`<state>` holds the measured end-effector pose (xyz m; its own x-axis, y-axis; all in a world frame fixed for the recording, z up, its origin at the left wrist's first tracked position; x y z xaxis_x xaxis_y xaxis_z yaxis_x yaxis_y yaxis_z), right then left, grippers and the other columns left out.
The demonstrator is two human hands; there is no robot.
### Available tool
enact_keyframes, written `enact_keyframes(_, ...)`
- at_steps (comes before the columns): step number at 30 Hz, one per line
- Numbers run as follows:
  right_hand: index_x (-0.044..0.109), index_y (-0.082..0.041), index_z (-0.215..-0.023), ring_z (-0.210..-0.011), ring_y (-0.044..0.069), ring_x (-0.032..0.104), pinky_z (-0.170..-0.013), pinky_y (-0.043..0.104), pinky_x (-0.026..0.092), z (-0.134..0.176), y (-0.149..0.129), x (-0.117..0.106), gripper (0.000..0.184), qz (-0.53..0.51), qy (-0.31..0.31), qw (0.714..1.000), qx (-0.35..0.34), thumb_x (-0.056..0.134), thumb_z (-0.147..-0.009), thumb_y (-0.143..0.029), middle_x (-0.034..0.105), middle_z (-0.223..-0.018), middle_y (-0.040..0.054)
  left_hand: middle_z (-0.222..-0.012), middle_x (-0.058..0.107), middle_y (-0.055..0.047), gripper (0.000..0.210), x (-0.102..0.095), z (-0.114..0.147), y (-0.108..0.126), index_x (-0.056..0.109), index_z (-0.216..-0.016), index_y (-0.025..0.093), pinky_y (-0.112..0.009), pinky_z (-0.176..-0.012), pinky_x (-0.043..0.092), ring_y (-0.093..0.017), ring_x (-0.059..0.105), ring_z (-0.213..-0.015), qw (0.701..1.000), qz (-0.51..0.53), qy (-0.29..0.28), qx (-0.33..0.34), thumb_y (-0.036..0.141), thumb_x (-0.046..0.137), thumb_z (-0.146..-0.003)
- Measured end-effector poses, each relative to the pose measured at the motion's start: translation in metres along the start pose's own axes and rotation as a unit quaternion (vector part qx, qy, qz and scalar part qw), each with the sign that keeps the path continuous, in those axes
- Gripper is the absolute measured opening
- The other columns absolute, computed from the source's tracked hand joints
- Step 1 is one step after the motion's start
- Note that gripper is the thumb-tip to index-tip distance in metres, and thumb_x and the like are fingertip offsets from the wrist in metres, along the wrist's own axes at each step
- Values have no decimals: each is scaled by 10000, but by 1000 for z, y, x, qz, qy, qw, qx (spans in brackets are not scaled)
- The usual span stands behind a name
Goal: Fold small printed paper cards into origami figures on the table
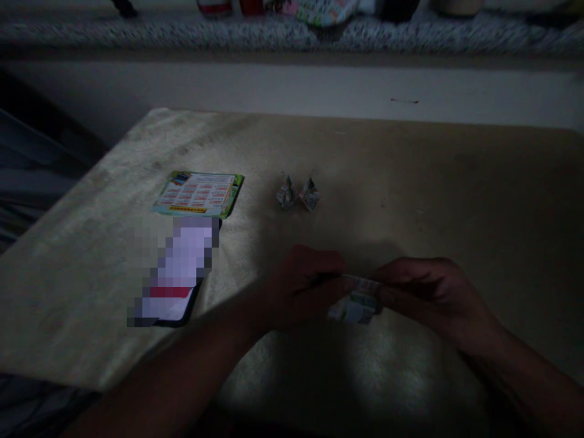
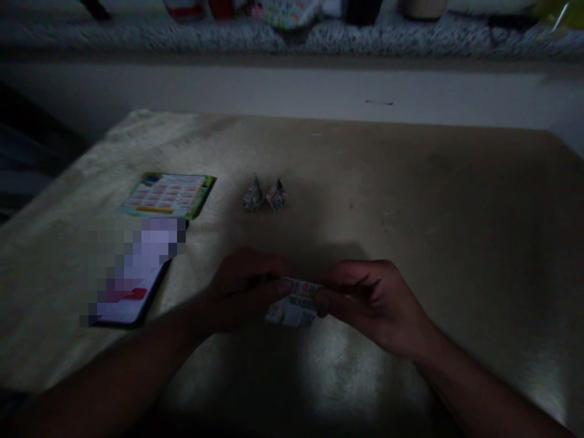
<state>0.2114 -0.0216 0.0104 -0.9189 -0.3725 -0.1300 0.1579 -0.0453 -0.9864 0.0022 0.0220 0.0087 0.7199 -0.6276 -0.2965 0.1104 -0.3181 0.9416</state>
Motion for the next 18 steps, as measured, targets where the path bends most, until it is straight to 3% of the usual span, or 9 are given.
enact_keyframes(3, 758, -161, -795, -583, 134, 693, -521, 211, 556, -1, 2, 1, 134, -22, 54, 998, -11, 750, -864, -275, 747, -670, 39, -563, 468, 52, 305, 1, 1, -2, 595, -696, 144, -183, -462, 300, -55, 407, -480, 998, -12, 52, 13, 321, 591, -943)
enact_keyframes(6, 745, -163, -770, -526, 121, 669, -478, 191, 532, -3, 2, 5, 85, -19, 126, 992, -23, 779, -812, -228, 736, -627, 25, -569, 483, 46, 286, 5, 0, -2, 598, -685, 142, -185, -481, 303, -55, 416, -491, 995, -52, 71, 37, 292, 587, -928)
enact_keyframes(9, 725, -157, -739, -483, 108, 625, -438, 180, 487, -5, 1, 8, 89, 13, 156, 987, -34, 782, -788, -203, 708, -595, 17, -533, 432, 59, 302, 9, -2, -2, 555, -629, 144, -186, -468, 263, -48, 366, -469, 994, -70, 78, 41, 298, 613, -882)
enact_keyframes(13, 719, -156, -724, -465, 107, 592, -417, 193, 444, -4, 3, 7, 139, 61, 136, 988, -41, 740, -839, -232, 679, -574, 16, -516, 389, 72, 321, 9, -4, -9, 513, -624, 156, -179, -454, 244, -50, 336, -462, 998, -45, 18, -46, 329, 589, -884)
enact_keyframes(16, 722, -153, -733, -490, 125, 631, -447, 212, 466, -5, 4, 5, 172, 53, 75, 993, -67, 707, -884, -232, 697, -582, 30, -547, 426, 55, 359, 7, -4, -11, 533, -658, 149, -184, -467, 267, -64, 370, -495, 995, 7, -49, -81, 396, 556, -917)
enact_keyframes(18, 726, -153, -742, -507, 133, 659, -476, 222, 490, -5, 4, 3, 175, 25, 35, 995, -89, 697, -899, -224, 708, -589, 30, -561, 438, 48, 387, 7, -4, -12, 543, -675, 145, -186, -484, 289, -72, 385, -515, 993, 38, -65, -91, 427, 529, -940)
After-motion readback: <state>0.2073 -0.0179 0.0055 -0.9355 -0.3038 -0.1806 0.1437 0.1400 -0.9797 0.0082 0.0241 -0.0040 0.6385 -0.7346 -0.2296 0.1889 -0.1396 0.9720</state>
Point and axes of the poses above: each hand's wrist, its own z-axis away from the middle knuckle, its own x-axis out of the palm, y = z × x, the point moved 2 cm from there along -z, towards the middle knuckle
